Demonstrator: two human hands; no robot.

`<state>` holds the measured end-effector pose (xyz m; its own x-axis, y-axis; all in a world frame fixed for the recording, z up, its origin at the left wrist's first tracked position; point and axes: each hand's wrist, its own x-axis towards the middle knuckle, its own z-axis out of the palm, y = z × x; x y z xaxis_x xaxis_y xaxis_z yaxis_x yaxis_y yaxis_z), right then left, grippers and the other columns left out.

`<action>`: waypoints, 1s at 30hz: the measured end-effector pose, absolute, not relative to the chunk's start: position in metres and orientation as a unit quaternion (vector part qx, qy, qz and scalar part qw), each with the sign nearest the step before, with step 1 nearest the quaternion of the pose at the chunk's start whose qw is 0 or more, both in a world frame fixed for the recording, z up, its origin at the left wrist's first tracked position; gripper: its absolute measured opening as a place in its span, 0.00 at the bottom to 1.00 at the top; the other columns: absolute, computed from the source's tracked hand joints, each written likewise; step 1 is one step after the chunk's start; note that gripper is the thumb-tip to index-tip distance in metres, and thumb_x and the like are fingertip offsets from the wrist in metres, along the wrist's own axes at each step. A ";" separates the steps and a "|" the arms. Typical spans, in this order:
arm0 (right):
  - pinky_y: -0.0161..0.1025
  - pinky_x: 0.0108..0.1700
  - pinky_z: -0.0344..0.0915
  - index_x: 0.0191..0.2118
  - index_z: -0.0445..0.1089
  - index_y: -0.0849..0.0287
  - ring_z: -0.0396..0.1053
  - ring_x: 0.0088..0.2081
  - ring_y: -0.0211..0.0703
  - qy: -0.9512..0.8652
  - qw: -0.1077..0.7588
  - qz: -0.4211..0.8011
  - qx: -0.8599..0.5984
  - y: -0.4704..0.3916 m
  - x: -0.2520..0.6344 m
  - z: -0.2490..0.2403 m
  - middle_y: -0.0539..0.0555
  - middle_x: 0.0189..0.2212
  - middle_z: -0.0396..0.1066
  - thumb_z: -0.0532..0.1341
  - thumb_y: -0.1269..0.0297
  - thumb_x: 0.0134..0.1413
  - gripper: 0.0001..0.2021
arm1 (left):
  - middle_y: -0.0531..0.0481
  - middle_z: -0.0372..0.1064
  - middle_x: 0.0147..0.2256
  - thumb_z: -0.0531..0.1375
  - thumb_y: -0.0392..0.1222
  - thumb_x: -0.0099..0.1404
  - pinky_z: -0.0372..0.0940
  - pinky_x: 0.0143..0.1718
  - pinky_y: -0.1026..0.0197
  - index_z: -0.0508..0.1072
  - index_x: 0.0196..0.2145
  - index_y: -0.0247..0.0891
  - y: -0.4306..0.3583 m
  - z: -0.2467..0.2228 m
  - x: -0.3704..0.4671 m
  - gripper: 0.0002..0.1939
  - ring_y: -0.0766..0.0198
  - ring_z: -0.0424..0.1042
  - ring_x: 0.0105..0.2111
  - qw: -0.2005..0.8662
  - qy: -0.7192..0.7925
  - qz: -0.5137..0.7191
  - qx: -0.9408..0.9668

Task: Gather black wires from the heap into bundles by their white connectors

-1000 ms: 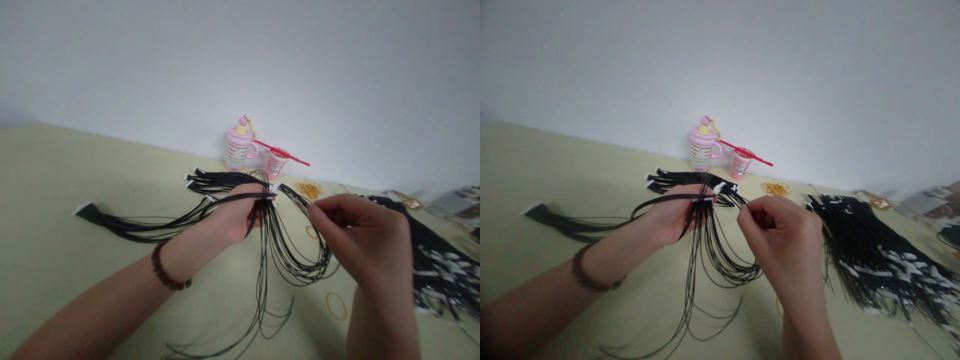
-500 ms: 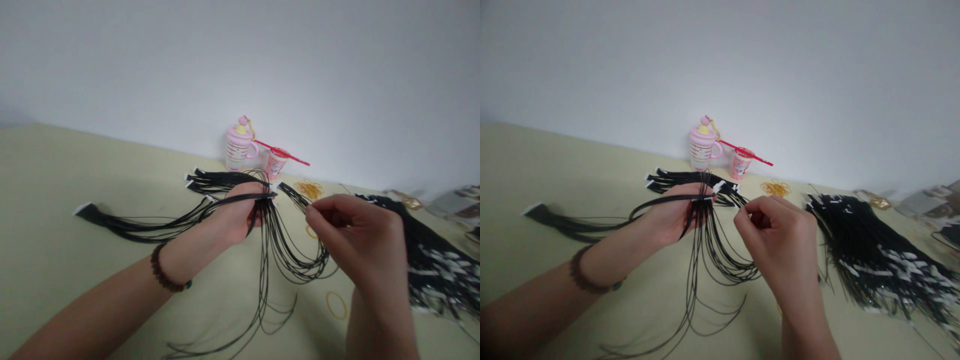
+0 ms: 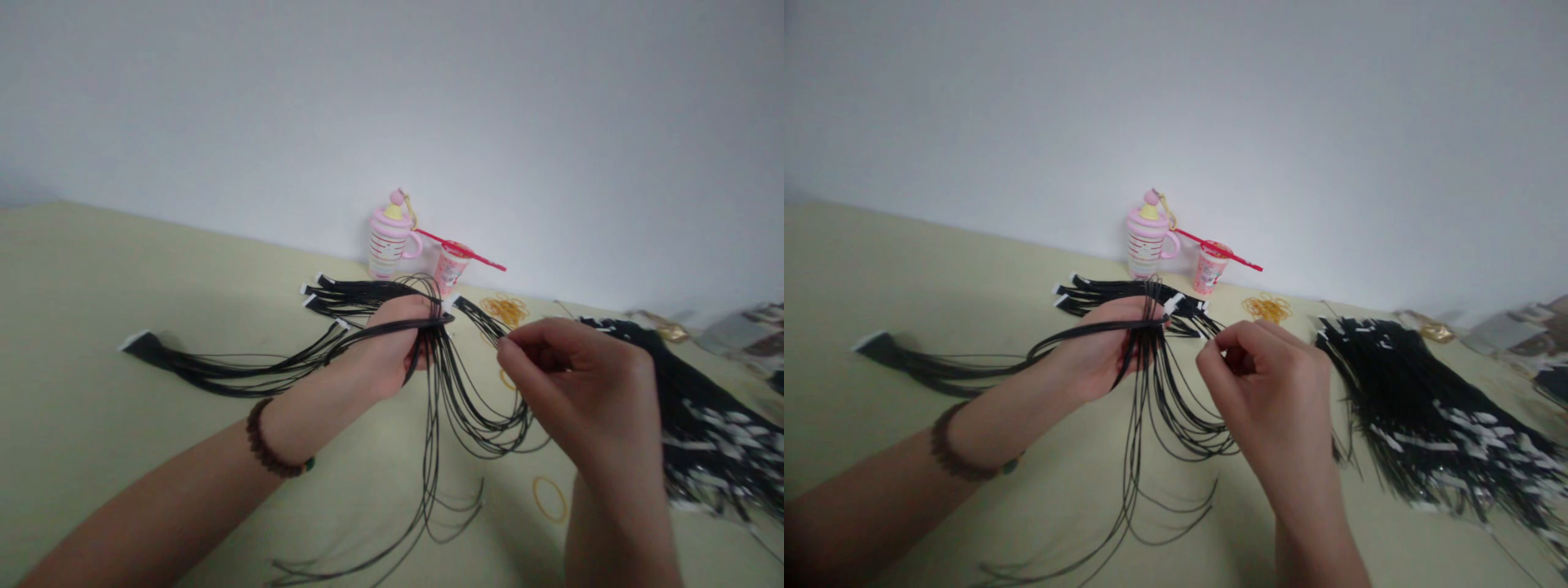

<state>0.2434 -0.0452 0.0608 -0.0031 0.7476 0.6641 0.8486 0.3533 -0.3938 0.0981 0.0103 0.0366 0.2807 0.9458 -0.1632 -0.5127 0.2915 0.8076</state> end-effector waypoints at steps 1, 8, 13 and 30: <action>0.32 0.21 0.54 0.21 0.69 0.60 0.59 0.17 0.32 -0.711 0.417 -0.059 -0.563 -0.045 0.244 0.061 0.46 0.15 0.62 0.62 0.69 0.43 0.04 | 0.56 0.59 0.16 0.56 0.33 0.50 0.47 0.12 0.72 0.64 0.20 0.35 0.010 0.037 0.098 0.05 0.75 0.56 0.13 0.726 0.339 0.498 0.331; 0.32 0.23 0.55 0.23 0.69 0.59 0.59 0.18 0.31 -0.731 0.396 -0.073 -0.551 -0.046 0.246 0.061 0.46 0.16 0.63 0.61 0.69 0.45 0.04 | 0.57 0.55 0.16 0.55 0.32 0.51 0.45 0.12 0.71 0.62 0.19 0.35 0.010 0.039 0.098 0.05 0.75 0.54 0.13 0.703 0.363 0.495 0.359; 0.32 0.23 0.55 0.22 0.69 0.59 0.59 0.18 0.31 -0.732 0.395 -0.077 -0.549 -0.046 0.244 0.060 0.45 0.16 0.62 0.61 0.70 0.45 0.04 | 0.57 0.53 0.16 0.54 0.32 0.51 0.45 0.13 0.71 0.61 0.19 0.35 0.009 0.039 0.098 0.06 0.75 0.53 0.13 0.692 0.365 0.494 0.379; 0.35 0.28 0.59 0.25 0.70 0.60 0.63 0.25 0.35 -0.755 0.369 -0.128 -0.526 -0.038 0.242 0.058 0.50 0.23 0.65 0.60 0.71 0.46 0.03 | 0.56 0.50 0.18 0.55 0.34 0.52 0.43 0.14 0.70 0.63 0.20 0.37 0.005 0.039 0.097 0.04 0.75 0.51 0.14 0.665 0.380 0.475 0.433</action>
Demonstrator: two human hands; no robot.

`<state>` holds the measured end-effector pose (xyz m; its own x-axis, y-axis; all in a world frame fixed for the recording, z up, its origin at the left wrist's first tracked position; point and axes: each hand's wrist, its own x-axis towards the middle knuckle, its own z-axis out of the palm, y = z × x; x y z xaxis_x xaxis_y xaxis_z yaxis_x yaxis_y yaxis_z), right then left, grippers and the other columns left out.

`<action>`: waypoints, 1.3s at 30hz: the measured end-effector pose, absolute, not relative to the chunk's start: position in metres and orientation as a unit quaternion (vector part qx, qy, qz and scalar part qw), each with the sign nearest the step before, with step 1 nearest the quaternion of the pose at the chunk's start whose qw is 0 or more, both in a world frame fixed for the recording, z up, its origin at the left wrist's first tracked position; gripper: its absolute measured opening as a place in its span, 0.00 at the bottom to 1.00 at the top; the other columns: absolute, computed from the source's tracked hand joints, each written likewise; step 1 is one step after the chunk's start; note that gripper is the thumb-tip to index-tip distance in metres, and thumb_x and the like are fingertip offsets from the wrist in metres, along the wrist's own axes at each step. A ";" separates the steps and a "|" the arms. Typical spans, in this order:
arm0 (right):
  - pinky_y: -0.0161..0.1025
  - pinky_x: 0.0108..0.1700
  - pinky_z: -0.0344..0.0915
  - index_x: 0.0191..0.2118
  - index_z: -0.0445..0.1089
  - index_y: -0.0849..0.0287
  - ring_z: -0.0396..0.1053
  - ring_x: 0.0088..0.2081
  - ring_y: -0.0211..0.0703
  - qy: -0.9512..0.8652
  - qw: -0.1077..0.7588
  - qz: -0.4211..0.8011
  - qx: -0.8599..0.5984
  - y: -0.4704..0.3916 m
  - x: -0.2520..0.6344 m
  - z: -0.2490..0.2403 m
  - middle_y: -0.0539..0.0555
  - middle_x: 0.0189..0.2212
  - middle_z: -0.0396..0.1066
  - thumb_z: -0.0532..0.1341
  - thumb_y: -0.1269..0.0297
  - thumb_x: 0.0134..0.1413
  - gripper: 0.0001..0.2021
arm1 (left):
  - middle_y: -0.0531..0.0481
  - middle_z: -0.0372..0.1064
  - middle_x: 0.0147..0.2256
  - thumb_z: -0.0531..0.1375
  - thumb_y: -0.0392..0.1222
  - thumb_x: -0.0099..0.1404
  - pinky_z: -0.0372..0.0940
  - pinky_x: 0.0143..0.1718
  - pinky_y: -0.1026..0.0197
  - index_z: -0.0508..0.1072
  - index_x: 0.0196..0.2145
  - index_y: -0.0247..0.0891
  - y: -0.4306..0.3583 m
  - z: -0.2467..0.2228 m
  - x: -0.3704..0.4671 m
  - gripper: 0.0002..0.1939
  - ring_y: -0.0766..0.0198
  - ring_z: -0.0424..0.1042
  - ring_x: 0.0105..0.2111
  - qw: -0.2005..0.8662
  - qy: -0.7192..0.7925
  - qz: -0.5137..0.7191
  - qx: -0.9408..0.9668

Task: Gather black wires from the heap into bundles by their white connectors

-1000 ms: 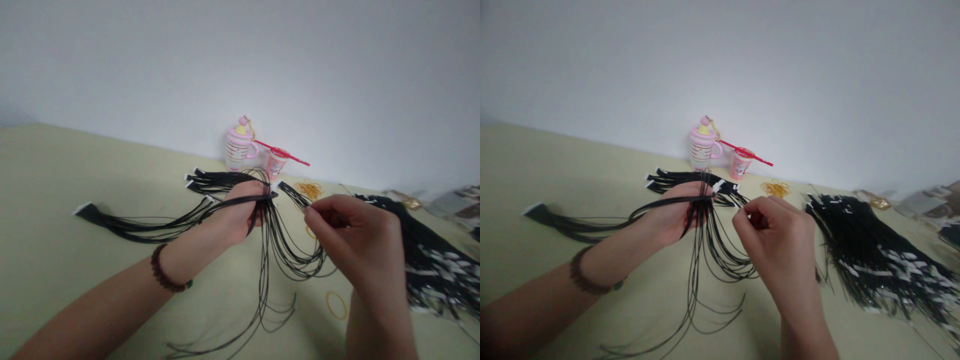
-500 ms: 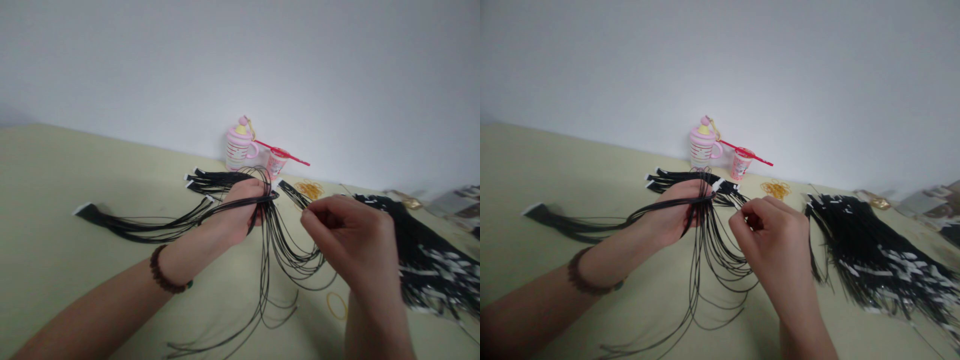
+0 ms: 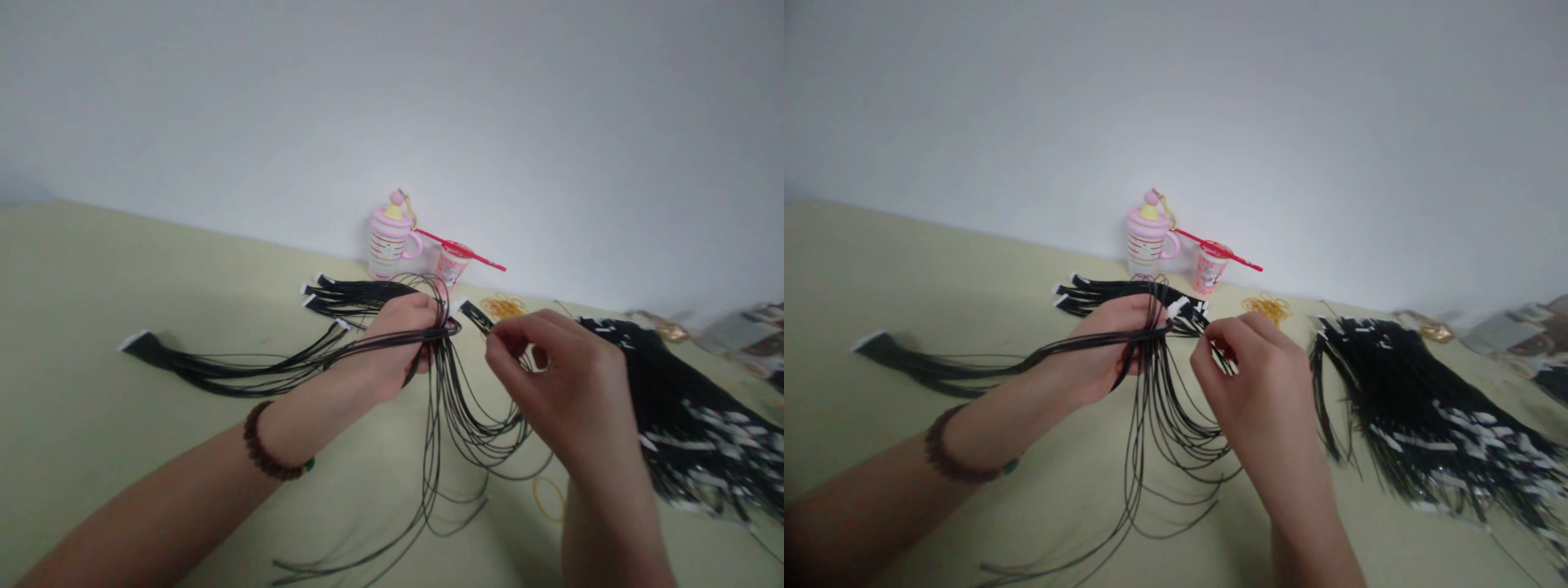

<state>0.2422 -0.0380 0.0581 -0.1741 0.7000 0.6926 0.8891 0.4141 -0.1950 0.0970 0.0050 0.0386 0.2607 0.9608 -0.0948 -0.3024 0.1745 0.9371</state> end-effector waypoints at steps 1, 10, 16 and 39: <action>0.36 0.31 0.61 0.26 0.70 0.60 0.65 0.28 0.37 -0.763 0.367 -0.138 -0.515 -0.035 0.243 0.056 0.52 0.27 0.67 0.60 0.71 0.46 0.02 | 0.56 0.50 0.18 0.55 0.35 0.52 0.43 0.13 0.70 0.63 0.21 0.37 0.004 0.038 0.097 0.04 0.74 0.51 0.14 0.666 0.376 0.470 0.440; 0.38 0.47 0.63 0.26 0.62 0.59 0.68 0.44 0.40 -0.807 0.385 -0.087 -0.440 -0.025 0.240 0.053 0.56 0.40 0.71 0.57 0.75 0.49 0.06 | 0.55 0.53 0.19 0.56 0.36 0.53 0.44 0.12 0.70 0.67 0.25 0.36 -0.001 0.037 0.097 0.02 0.74 0.51 0.14 0.688 0.328 0.454 0.462; 0.33 0.45 0.63 0.28 0.60 0.60 0.67 0.44 0.37 -0.840 0.364 -0.117 -0.386 -0.019 0.241 0.048 0.58 0.40 0.69 0.55 0.76 0.52 0.05 | 0.57 0.49 0.18 0.54 0.36 0.53 0.43 0.11 0.71 0.63 0.24 0.37 0.000 0.040 0.097 0.02 0.75 0.49 0.13 0.695 0.347 0.436 0.455; 0.34 0.44 0.63 0.28 0.64 0.64 0.68 0.42 0.39 -0.853 0.352 -0.117 -0.368 -0.021 0.245 0.051 0.62 0.42 0.68 0.56 0.76 0.52 0.04 | 0.59 0.50 0.15 0.51 0.30 0.54 0.46 0.12 0.73 0.59 0.20 0.35 0.001 0.051 0.098 0.07 0.77 0.50 0.11 0.720 0.354 0.428 0.416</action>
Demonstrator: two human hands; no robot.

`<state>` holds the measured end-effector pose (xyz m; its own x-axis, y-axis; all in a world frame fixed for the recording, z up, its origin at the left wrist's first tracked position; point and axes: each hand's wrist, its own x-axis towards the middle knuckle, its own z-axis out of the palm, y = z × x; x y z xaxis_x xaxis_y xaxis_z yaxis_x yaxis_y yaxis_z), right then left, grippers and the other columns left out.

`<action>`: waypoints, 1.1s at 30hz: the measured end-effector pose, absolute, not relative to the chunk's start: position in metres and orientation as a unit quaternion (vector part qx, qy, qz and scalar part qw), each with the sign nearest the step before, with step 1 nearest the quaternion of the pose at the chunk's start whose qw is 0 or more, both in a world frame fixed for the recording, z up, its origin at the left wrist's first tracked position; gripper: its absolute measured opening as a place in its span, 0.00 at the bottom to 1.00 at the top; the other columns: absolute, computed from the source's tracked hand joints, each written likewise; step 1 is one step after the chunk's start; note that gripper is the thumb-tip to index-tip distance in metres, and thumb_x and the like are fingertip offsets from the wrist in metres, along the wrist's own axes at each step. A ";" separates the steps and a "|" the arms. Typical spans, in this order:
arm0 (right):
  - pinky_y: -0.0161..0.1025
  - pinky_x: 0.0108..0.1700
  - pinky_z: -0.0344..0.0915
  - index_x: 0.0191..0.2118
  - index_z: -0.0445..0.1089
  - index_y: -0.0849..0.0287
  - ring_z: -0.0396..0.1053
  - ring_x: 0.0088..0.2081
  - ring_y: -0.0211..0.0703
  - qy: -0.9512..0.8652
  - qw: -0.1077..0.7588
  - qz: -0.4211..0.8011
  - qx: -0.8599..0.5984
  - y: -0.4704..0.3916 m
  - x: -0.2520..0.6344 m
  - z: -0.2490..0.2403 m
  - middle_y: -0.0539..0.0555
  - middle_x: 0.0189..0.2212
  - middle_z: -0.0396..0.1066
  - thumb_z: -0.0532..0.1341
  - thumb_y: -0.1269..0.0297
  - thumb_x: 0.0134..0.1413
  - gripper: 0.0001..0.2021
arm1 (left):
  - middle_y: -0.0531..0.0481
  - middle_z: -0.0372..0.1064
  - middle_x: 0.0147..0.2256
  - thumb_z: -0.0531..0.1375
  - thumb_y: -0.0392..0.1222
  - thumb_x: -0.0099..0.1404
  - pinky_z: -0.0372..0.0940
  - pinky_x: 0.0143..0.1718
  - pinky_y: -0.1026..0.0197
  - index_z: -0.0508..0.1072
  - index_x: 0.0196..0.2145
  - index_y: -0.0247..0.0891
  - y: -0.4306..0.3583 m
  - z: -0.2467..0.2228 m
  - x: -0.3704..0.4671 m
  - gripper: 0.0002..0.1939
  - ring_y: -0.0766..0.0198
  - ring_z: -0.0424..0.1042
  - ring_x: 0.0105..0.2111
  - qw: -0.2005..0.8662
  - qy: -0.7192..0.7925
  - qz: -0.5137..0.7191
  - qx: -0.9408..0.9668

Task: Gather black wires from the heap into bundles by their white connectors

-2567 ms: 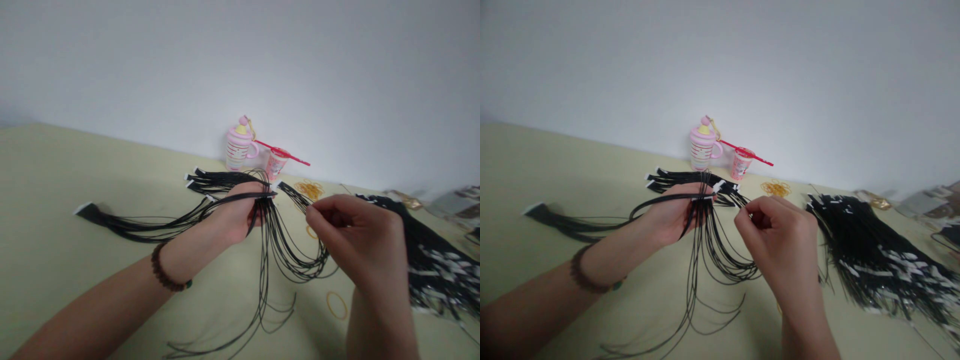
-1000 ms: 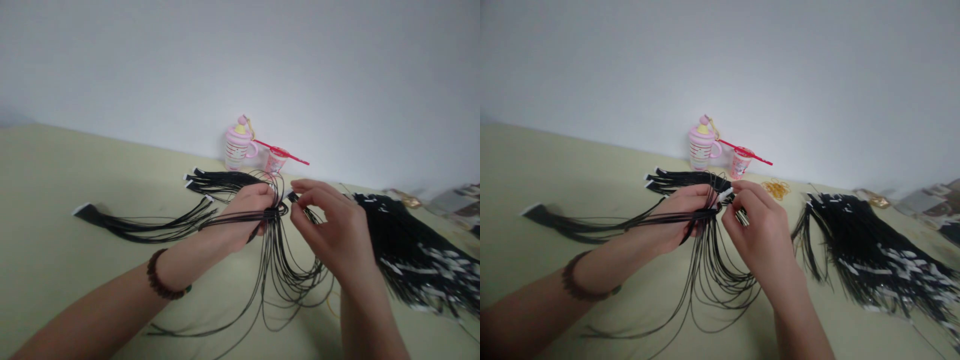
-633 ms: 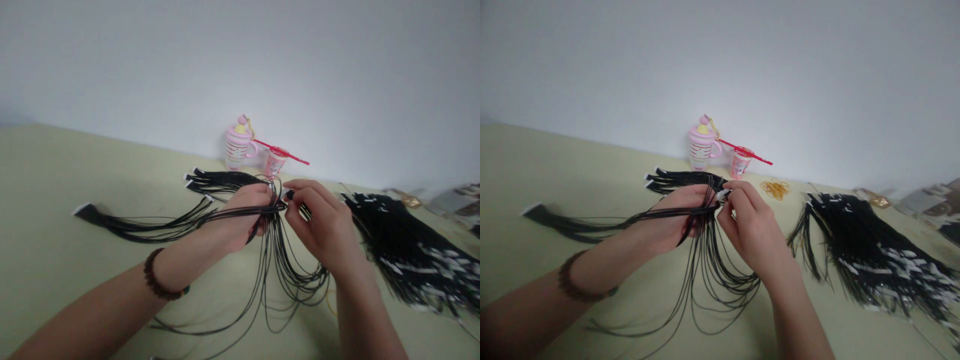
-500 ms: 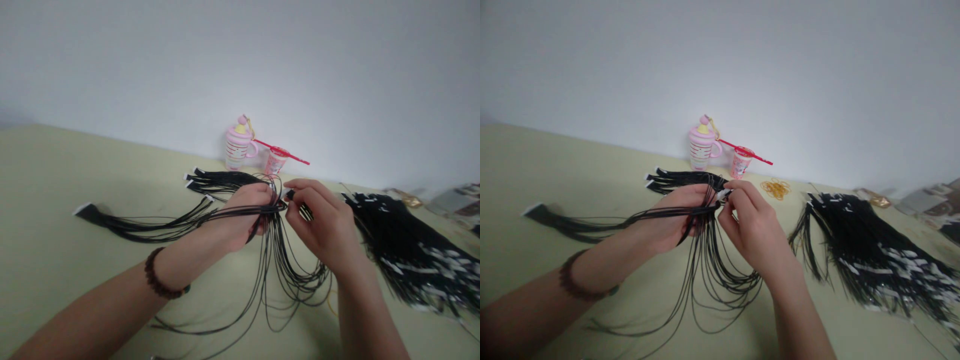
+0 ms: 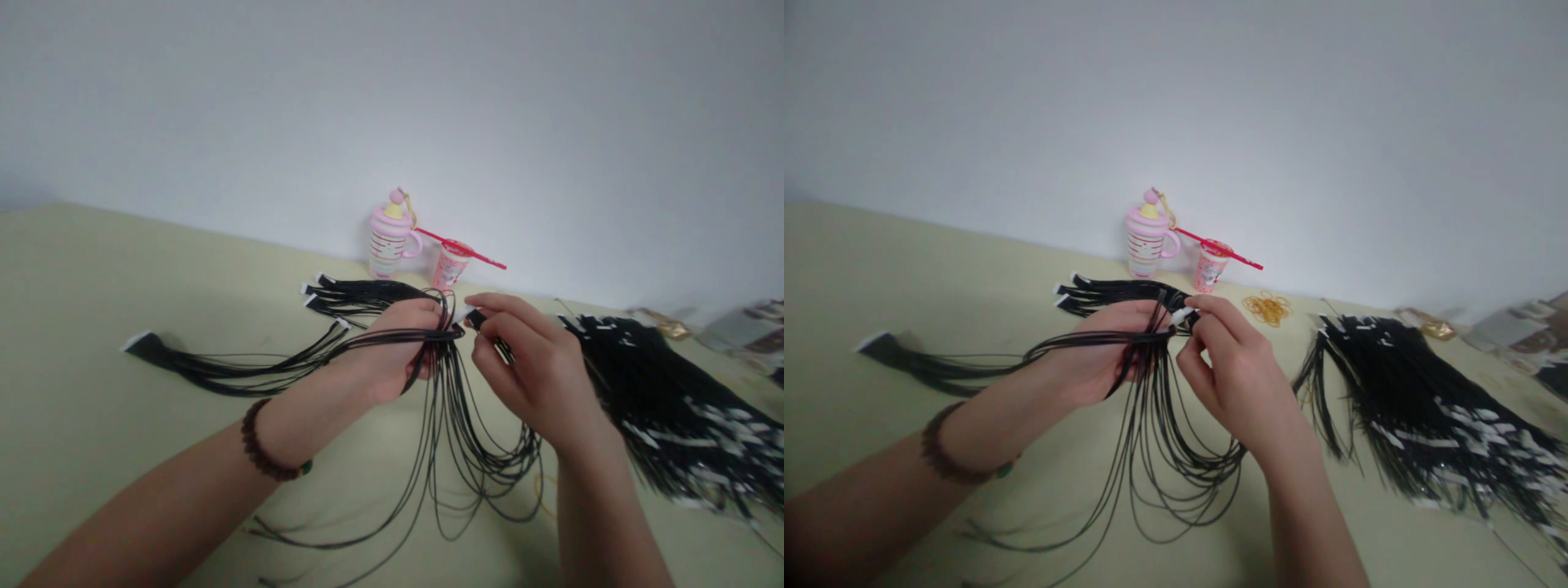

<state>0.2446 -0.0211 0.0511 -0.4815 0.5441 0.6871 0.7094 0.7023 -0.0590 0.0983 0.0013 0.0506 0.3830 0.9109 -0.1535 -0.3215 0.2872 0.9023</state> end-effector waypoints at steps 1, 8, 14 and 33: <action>0.34 0.45 0.63 0.28 0.64 0.64 0.68 0.43 0.39 -0.852 0.356 -0.116 -0.366 -0.021 0.245 0.051 0.62 0.42 0.68 0.56 0.76 0.52 0.04 | 0.59 0.50 0.15 0.50 0.30 0.54 0.46 0.12 0.74 0.59 0.20 0.35 0.001 0.051 0.098 0.07 0.77 0.50 0.12 0.719 0.356 0.426 0.418; 0.33 0.45 0.63 0.29 0.64 0.64 0.67 0.43 0.38 -0.854 0.349 -0.111 -0.368 -0.020 0.246 0.051 0.61 0.42 0.68 0.56 0.75 0.52 0.03 | 0.57 0.50 0.19 0.51 0.33 0.54 0.45 0.12 0.72 0.62 0.25 0.36 0.003 0.042 0.097 0.03 0.76 0.51 0.14 0.687 0.375 0.428 0.452; 0.32 0.45 0.63 0.29 0.64 0.63 0.67 0.43 0.37 -0.858 0.347 -0.103 -0.365 -0.020 0.247 0.051 0.60 0.42 0.68 0.56 0.75 0.51 0.03 | 0.57 0.50 0.21 0.53 0.35 0.54 0.44 0.12 0.71 0.64 0.27 0.36 0.005 0.034 0.096 0.02 0.75 0.50 0.15 0.692 0.348 0.427 0.465; 0.36 0.40 0.65 0.25 0.63 0.60 0.70 0.39 0.40 -0.848 0.360 -0.105 -0.375 -0.021 0.247 0.054 0.57 0.38 0.70 0.57 0.77 0.47 0.06 | 0.57 0.51 0.18 0.53 0.34 0.52 0.44 0.11 0.71 0.62 0.24 0.36 0.001 0.040 0.097 0.01 0.75 0.51 0.14 0.679 0.366 0.418 0.479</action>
